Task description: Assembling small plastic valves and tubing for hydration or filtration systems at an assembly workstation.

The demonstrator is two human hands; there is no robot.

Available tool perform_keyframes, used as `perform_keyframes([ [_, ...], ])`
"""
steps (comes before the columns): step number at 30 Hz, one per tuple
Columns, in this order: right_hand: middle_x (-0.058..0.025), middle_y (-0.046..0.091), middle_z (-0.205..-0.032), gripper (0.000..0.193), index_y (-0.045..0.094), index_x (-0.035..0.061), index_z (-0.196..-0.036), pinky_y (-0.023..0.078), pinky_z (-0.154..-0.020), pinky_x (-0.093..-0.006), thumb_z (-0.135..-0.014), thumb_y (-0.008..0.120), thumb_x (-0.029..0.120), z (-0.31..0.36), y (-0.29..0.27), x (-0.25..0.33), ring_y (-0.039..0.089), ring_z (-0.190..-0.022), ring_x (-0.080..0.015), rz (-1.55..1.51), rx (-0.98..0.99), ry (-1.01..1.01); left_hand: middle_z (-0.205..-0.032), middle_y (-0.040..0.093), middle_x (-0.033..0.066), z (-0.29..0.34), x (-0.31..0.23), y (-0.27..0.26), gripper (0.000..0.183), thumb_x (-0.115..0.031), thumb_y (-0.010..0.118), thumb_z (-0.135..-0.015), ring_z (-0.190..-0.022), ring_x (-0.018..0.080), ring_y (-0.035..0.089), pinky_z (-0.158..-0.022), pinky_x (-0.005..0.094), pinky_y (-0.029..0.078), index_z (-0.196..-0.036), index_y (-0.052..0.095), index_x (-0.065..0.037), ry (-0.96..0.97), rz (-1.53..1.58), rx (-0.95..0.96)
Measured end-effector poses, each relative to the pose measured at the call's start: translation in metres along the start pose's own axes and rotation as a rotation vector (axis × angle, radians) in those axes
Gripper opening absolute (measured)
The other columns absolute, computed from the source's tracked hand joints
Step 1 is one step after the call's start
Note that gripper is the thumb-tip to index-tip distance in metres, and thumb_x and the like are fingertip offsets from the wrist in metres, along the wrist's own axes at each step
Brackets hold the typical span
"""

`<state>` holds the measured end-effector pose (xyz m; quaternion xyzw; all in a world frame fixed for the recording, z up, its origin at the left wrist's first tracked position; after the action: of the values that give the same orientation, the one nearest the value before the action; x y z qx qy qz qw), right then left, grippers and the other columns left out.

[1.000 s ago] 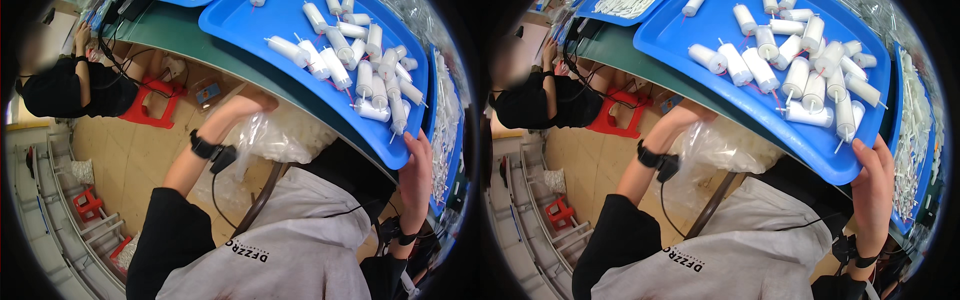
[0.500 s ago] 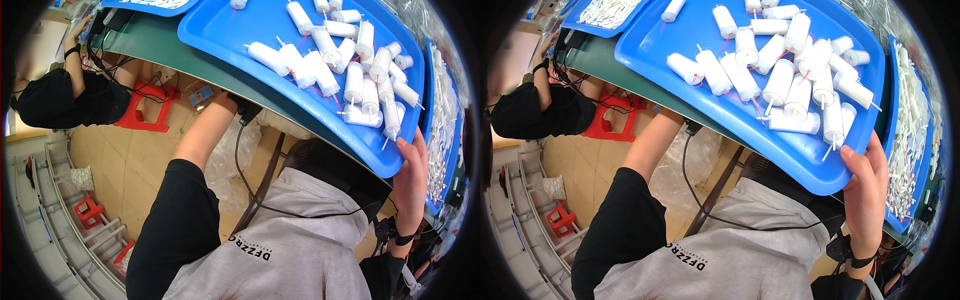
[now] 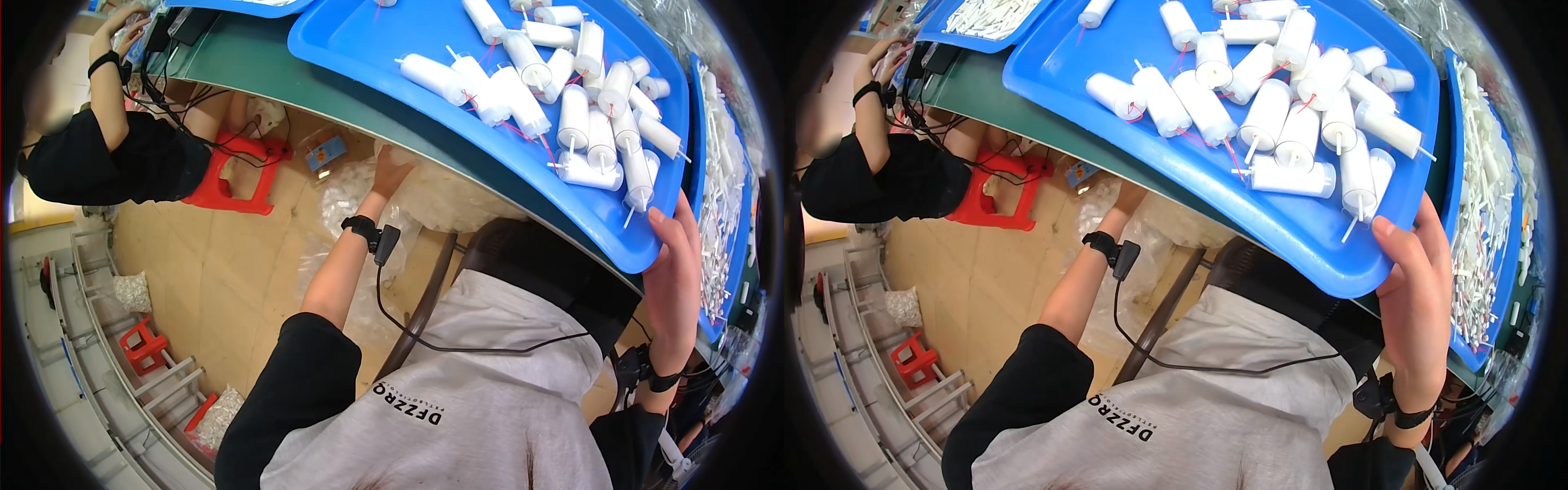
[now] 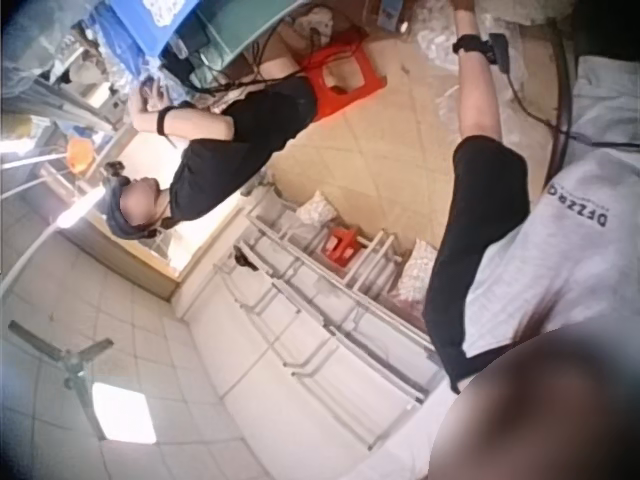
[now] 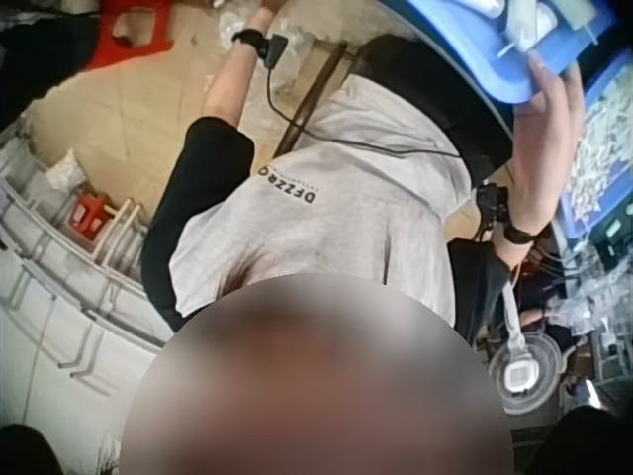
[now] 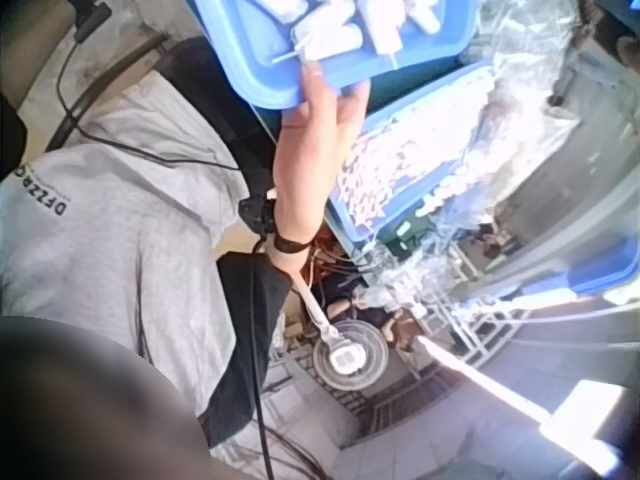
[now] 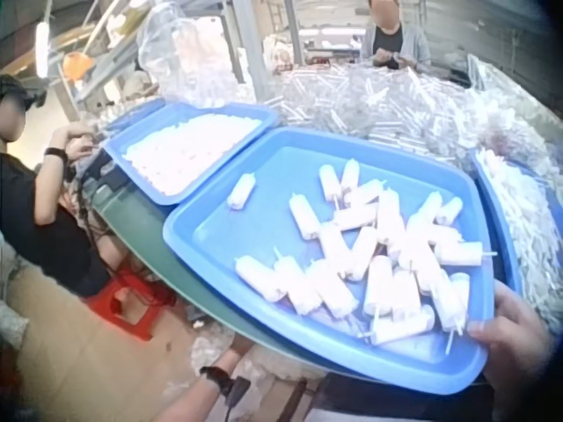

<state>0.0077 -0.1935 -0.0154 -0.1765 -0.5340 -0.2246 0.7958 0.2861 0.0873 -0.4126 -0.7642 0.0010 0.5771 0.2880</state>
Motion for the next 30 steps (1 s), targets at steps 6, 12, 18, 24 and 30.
perform_keyframes([
  [6, -0.0133, 0.053, -0.129, 0.063, 0.033, -0.0035, -0.143, 0.046, -0.096, -0.0281, -0.09, 0.056, 0.021, 0.002, -0.007, -0.003, 0.057, -0.114, -0.0166, 0.01, -0.041, -0.037, -0.097, 0.067, 0.0232, 0.007, 0.002, 0.01, 0.052, -0.009, 0.072, -0.064, -0.095, 0.0363, 0.064, -0.084, 0.0409, 0.051, -0.113, 0.06, 0.002, -0.209, -0.375, 0.127],
  [12, -0.0128, 0.055, -0.127, 0.061, 0.034, -0.0039, -0.142, 0.046, -0.095, -0.0273, -0.09, 0.055, 0.02, 0.001, -0.006, -0.003, 0.058, -0.112, -0.0161, 0.032, -0.045, -0.062, -0.084, 0.069, 0.0176, 0.008, -0.058, -0.023, 0.034, -0.007, 0.074, -0.064, -0.076, 0.0253, 0.067, -0.072, 0.0355, 0.053, -0.097, 0.069, -0.002, -0.025, -0.242, 0.189],
  [18, -0.0136, 0.055, -0.126, 0.061, 0.034, -0.0047, -0.141, 0.045, -0.096, -0.0272, -0.09, 0.056, 0.02, 0.001, -0.004, -0.002, 0.057, -0.113, -0.0164, 0.03, -0.013, -0.073, -0.091, 0.069, 0.0156, -0.031, -0.067, -0.038, 0.034, -0.013, 0.074, -0.071, -0.08, 0.0238, 0.065, -0.073, 0.0358, 0.052, -0.101, 0.066, 0.001, -0.228, 0.126, 0.602],
  [24, -0.0165, 0.048, -0.135, 0.064, 0.031, -0.0061, -0.142, 0.041, -0.101, -0.0309, -0.088, 0.055, 0.018, 0.002, -0.001, -0.001, 0.051, -0.121, -0.0203, 0.038, -0.038, -0.083, -0.092, 0.069, 0.0158, 0.01, -0.041, -0.033, 0.036, -0.014, 0.074, -0.071, -0.082, 0.0242, 0.065, -0.074, 0.0361, 0.052, -0.102, 0.066, 0.001, -0.298, 0.076, 0.551],
  [30, -0.0188, 0.048, -0.134, 0.067, 0.031, -0.0056, -0.143, 0.043, -0.1, -0.0336, -0.086, 0.055, 0.021, 0.006, -0.012, -0.008, 0.052, -0.12, -0.024, 0.06, -0.093, -0.019, -0.093, 0.068, 0.0159, 0.044, -0.025, 0.011, 0.038, -0.015, 0.074, -0.071, -0.084, 0.0245, 0.064, -0.075, 0.0363, 0.052, -0.104, 0.065, 0.001, -0.38, 0.019, 0.474],
])
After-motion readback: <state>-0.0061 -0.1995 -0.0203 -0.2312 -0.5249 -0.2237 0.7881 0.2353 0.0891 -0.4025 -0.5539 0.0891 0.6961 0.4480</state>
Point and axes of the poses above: each hand's wrist, its own z-axis away from the middle knuckle, its own y-axis out of the palm, x = y × z, the point moved 9 cm from there along -z, towards the middle knuckle
